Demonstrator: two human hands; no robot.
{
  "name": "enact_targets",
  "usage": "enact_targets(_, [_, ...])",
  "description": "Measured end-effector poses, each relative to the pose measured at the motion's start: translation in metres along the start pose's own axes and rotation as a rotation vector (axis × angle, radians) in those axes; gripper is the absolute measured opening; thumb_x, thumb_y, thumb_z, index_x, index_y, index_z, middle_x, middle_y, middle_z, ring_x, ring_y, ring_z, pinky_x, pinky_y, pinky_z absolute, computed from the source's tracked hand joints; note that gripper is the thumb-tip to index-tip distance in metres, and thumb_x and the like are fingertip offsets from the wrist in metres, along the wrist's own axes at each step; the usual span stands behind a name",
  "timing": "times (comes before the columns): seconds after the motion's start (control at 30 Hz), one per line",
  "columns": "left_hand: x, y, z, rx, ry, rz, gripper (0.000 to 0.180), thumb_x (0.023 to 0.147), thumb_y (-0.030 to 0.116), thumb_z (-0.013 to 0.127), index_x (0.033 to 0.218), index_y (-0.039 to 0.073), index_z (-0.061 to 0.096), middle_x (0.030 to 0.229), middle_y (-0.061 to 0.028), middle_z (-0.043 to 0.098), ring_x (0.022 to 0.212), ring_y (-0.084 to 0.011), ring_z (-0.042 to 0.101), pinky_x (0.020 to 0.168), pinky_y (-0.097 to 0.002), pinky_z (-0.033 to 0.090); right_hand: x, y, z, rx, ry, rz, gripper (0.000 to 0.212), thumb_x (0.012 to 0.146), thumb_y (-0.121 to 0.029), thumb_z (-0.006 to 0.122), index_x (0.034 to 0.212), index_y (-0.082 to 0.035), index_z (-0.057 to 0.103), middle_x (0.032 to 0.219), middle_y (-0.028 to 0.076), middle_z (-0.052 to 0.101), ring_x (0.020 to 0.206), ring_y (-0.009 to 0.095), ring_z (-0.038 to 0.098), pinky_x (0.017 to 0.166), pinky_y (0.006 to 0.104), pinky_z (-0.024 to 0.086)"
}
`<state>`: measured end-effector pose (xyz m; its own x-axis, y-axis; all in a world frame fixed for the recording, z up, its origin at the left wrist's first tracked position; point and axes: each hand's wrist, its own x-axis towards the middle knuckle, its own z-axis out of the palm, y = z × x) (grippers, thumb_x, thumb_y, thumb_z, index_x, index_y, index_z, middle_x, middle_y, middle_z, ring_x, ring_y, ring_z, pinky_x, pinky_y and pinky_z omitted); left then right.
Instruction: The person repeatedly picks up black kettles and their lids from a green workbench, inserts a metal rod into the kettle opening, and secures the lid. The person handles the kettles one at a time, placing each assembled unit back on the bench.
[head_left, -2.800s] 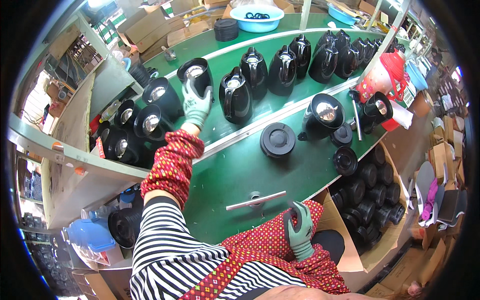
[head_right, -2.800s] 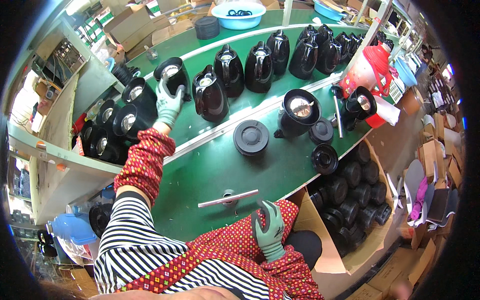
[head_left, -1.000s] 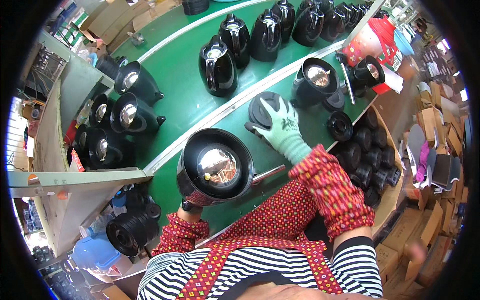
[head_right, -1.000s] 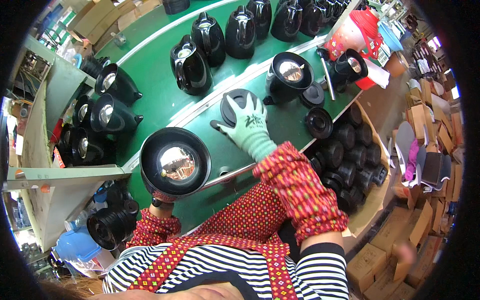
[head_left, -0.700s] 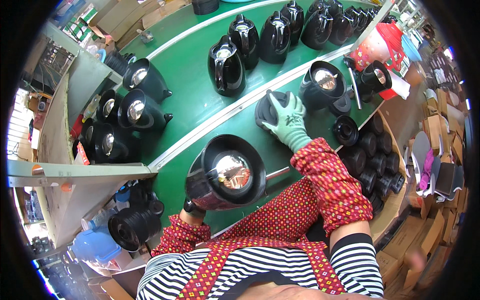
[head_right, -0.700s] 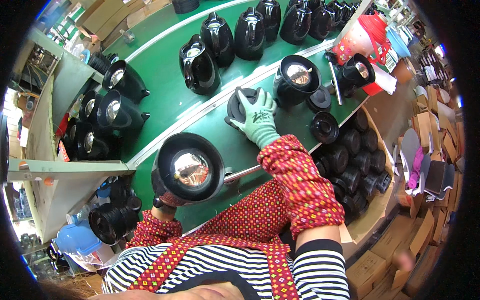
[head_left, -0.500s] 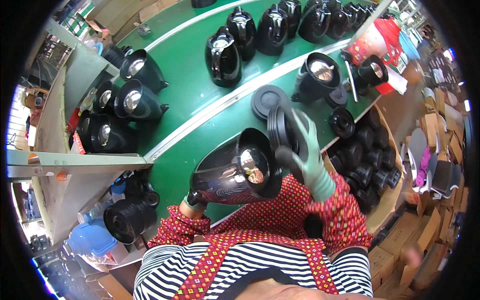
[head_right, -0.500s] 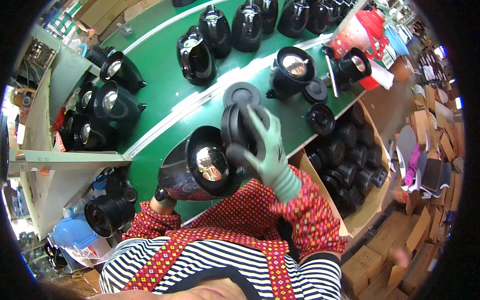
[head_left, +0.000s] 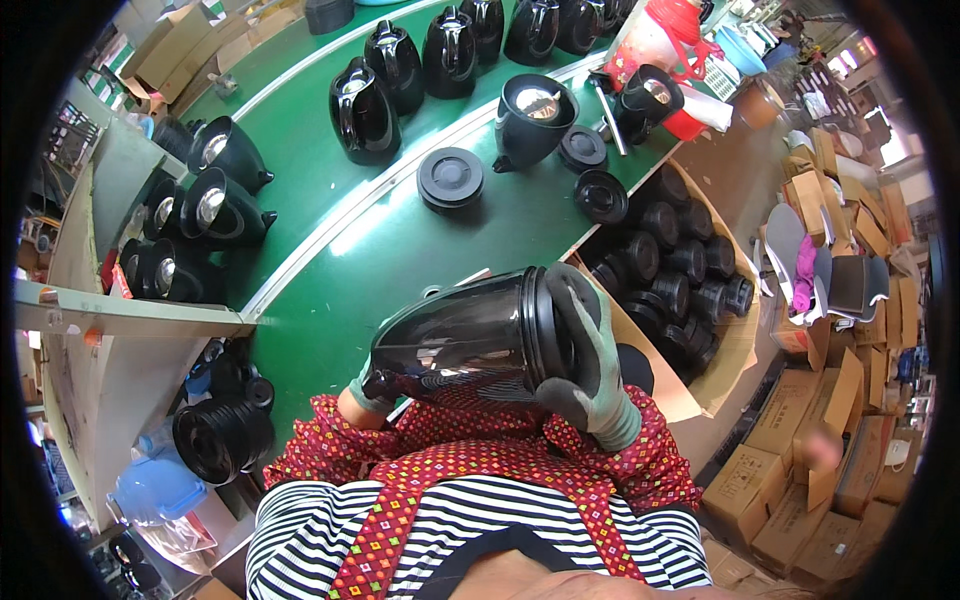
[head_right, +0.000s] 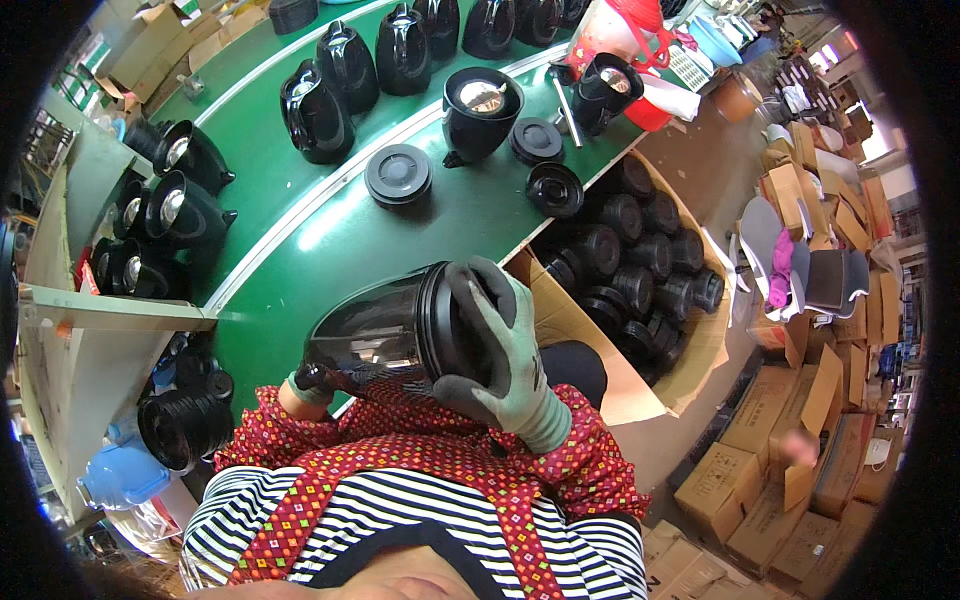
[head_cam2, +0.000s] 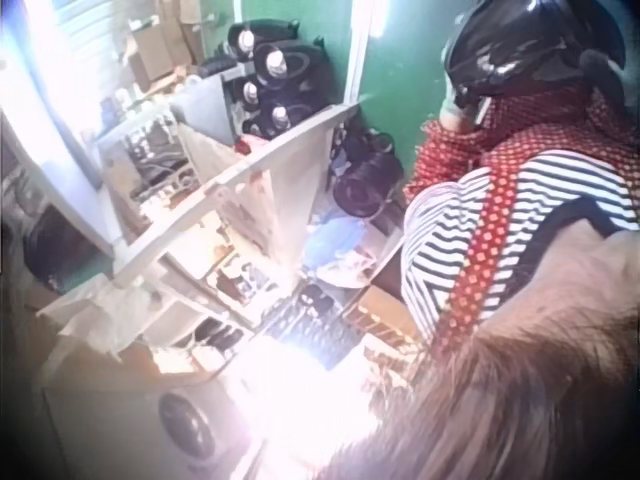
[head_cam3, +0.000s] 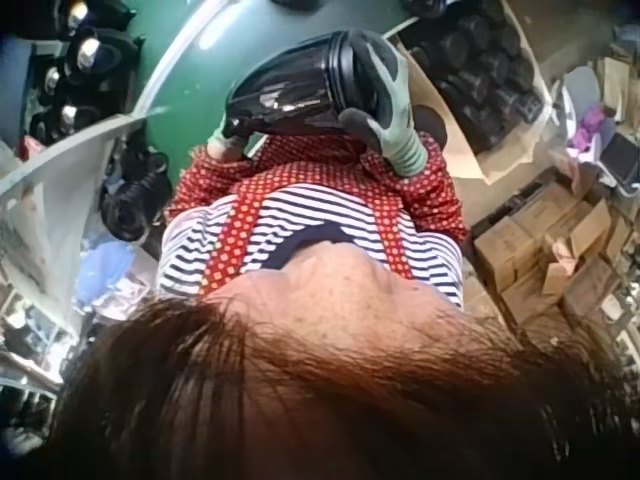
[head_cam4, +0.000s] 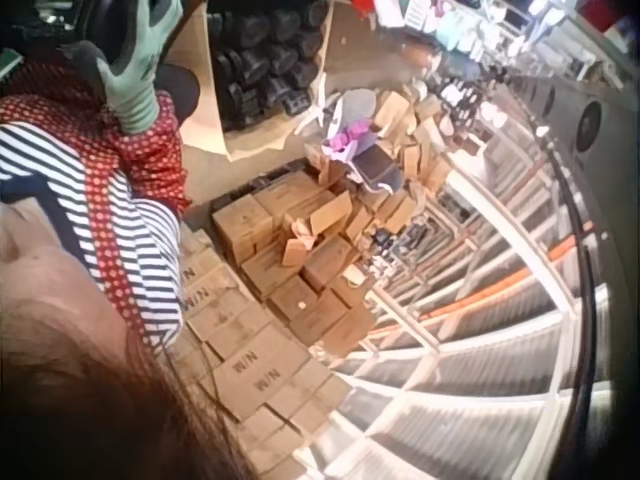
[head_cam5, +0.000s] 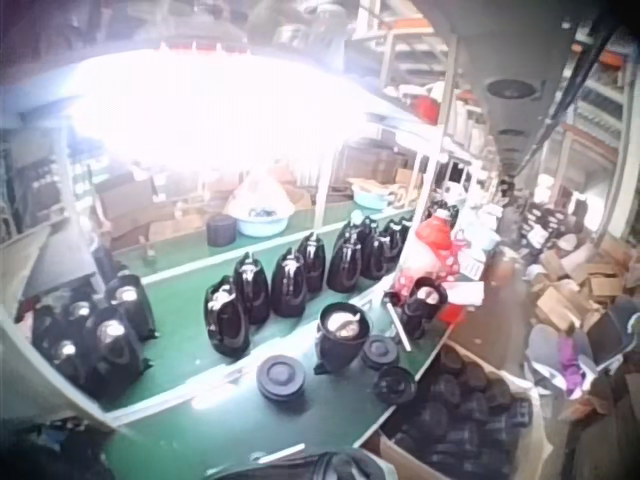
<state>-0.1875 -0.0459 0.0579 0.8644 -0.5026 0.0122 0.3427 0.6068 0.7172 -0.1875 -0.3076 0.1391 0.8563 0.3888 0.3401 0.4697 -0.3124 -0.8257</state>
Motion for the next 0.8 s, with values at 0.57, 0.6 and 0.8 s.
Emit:
enact_targets(0.57, [0.012, 0.045, 0.046, 1.105, 0.301, 0.505, 0.057, 0.086, 0.012, 0.087, 0.134, -0.007, 0.061, 0.158, -0.0252, 0.051, 0.115, -0.0301, 0.072, 0.096, -0.0374, 0.061, -0.035, 0.023, -0.046, 0.773, 0.093, 0.364, 0.089, 0.109, -0.069, 0.035, 0.166, 0.0, 0.031, 0.17, 0.019, 0.032, 0.156, 0.028, 0.034, 0.128, 0.0417, 0.027])
enact_targets(0.6, [0.016, 0.044, 0.048, 1.13, 0.255, 0.546, 0.069, 0.081, 0.016, 0.091, 0.138, -0.007, 0.059, 0.152, -0.0225, 0.058, 0.118, -0.0282, 0.07, 0.1, -0.0389, 0.059, -0.038, 0.026, -0.047, 0.571, 0.148, 0.229, 0.093, 0.108, -0.071, 0.037, 0.167, 0.001, 0.028, 0.174, 0.021, 0.026, 0.16, 0.03, 0.028, 0.13, 0.0438, 0.022])
enact_targets(0.8, [0.02, 0.028, 0.023, 0.99, 0.155, 0.361, 0.072, 0.078, 0.018, 0.092, 0.139, -0.004, 0.06, 0.142, -0.0174, 0.065, 0.122, -0.0283, 0.068, 0.109, -0.043, 0.054, -0.049, 0.013, -0.021, 0.566, 0.258, 0.044, 0.089, 0.108, -0.062, 0.045, 0.167, 0.002, 0.024, 0.174, 0.023, 0.022, 0.162, 0.033, 0.022, 0.131, 0.0451, 0.019])
